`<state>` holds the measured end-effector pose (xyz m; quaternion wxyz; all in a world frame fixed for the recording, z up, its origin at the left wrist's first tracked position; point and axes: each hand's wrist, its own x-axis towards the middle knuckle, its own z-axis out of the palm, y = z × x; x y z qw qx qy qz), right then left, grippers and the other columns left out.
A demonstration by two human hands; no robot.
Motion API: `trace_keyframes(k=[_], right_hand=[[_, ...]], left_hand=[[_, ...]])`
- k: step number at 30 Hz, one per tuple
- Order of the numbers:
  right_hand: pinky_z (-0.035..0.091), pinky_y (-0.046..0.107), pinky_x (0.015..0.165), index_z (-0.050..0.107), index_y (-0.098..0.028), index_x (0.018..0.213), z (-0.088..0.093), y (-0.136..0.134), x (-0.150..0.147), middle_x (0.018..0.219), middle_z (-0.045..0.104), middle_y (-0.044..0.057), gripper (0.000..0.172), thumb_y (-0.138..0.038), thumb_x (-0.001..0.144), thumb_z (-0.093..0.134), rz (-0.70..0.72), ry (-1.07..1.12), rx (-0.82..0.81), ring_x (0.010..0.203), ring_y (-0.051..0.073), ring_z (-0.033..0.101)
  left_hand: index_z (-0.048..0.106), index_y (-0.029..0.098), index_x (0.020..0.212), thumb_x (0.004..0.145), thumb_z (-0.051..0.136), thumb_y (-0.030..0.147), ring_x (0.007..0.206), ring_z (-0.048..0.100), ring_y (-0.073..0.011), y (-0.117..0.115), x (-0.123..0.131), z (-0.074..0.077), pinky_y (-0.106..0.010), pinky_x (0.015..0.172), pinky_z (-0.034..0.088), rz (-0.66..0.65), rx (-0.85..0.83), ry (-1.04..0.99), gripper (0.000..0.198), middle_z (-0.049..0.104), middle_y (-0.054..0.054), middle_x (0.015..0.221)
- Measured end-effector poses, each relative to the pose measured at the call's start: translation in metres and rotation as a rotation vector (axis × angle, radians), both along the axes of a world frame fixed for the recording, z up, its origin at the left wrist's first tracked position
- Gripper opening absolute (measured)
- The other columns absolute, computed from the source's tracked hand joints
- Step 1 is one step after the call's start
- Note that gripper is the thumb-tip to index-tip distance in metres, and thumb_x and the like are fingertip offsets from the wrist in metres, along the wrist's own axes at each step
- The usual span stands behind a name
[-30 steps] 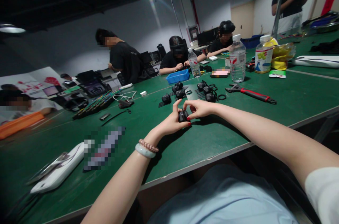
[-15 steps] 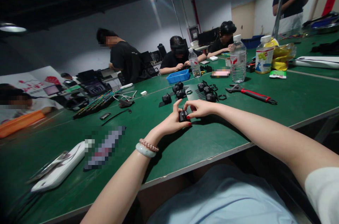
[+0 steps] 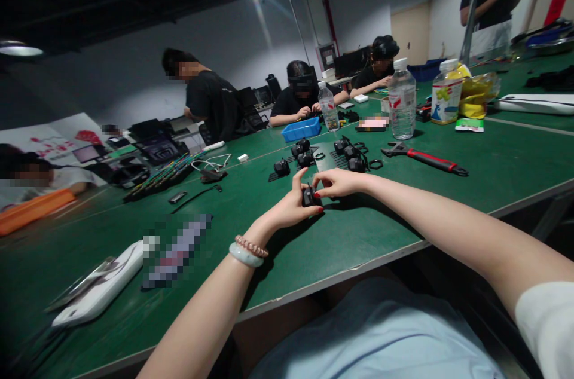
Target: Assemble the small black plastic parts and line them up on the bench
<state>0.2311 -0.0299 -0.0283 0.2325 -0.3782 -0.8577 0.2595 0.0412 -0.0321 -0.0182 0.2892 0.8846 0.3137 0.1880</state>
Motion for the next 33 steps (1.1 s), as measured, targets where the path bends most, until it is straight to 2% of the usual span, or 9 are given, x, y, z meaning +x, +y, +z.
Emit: trace_keyframes(k=[24,33], right_hand=[[0.031,0.018,0.047,0.052,-0.014,0.100,-0.0023,0.0011,0.0004,0.062,0.051,-0.001,0.037,-0.039,0.074,0.046,0.007,0.055,-0.051,0.053,0.009,0.046],[0.029,0.019,0.047,0.050,-0.013,0.099,-0.0025,0.0006,0.0002,0.060,0.049,-0.001,0.036,-0.039,0.074,0.046,-0.005,0.047,-0.047,0.053,0.009,0.043]], left_hand=[[-0.006,0.021,0.127,0.064,0.058,0.025,0.076,0.051,-0.0131,-0.0025,0.0023,0.0030,-0.036,0.080,0.038,-0.018,-0.042,-0.014,0.090,0.047,-0.002,0.088],[-0.005,0.022,0.127,0.065,0.058,0.025,0.076,0.050,-0.0135,-0.0017,0.0021,0.0025,-0.036,0.078,0.039,-0.020,-0.030,-0.011,0.089,0.046,-0.002,0.088]])
